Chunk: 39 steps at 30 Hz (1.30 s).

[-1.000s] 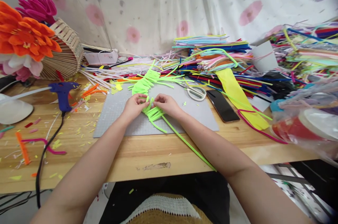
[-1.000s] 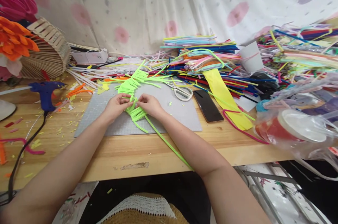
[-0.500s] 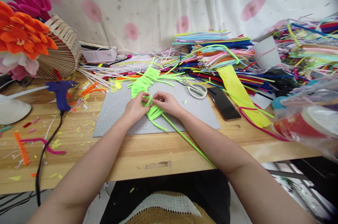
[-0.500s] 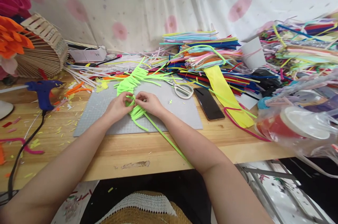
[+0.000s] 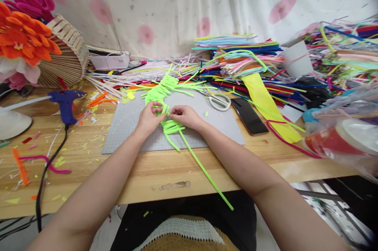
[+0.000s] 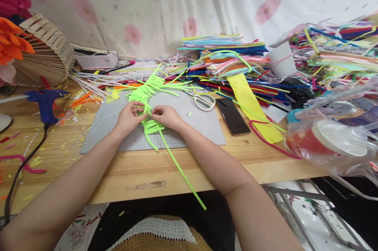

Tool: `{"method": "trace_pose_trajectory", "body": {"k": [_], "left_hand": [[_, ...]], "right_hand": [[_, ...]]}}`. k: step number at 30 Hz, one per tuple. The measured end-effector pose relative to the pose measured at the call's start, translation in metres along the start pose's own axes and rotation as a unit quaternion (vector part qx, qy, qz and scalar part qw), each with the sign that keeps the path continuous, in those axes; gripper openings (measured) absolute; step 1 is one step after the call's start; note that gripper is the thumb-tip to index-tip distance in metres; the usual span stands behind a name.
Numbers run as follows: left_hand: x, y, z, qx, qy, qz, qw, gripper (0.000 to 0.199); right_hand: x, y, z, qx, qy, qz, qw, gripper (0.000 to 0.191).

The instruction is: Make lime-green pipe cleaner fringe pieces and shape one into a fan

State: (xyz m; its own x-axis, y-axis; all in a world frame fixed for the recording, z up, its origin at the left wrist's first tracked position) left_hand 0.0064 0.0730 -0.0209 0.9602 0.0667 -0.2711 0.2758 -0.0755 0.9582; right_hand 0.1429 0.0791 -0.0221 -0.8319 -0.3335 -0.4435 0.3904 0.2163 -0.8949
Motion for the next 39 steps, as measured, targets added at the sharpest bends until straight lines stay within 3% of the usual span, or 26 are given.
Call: {"method": "trace_pose_trajectory", "body": {"k": [10, 19, 28, 39], "left_hand": [[0.0009, -0.0011, -0.0001, 0.001, -0.002, 0.005, 1.000, 0.040], [0.0036, 0.0016, 0.0008, 0.005, -0.029, -0.009, 1.000, 0.041], [0.0031, 0.0055, 0.0030, -0.072, -0.056, 0.072, 0.993, 0.035], [0.0012, 0.0005, 0.0013, -0.025, -0.025, 0.030, 0.999, 0.035]], "right_hand": [[-0.0001, -0.0005, -0.0010, 0.010, -0.005, 0.018, 1.000, 0.017], [-0.0031, 0.0013, -0.0008, 0.019, 0.031, 0.046, 0.998, 0.015], [-0.0059, -0.0068, 0.0023, -0.040, 0.068, 0.045, 0.996, 0.012], [-0.0055, -0.0070, 0.0027, -0.036, 0.042, 0.043, 0.998, 0.014]]}}
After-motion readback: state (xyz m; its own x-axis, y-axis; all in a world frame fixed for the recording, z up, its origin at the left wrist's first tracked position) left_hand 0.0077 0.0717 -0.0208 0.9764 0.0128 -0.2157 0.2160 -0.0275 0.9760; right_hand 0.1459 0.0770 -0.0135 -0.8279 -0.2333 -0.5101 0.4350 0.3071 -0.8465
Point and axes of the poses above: each hand's wrist, its own z-axis away from the middle knuckle, its own x-axis out of the palm, y = z × x, the point moved 7 cm from there along -z, towards the middle knuckle, and after that the axes turned 1 degree about y, right-handed, at the moved point
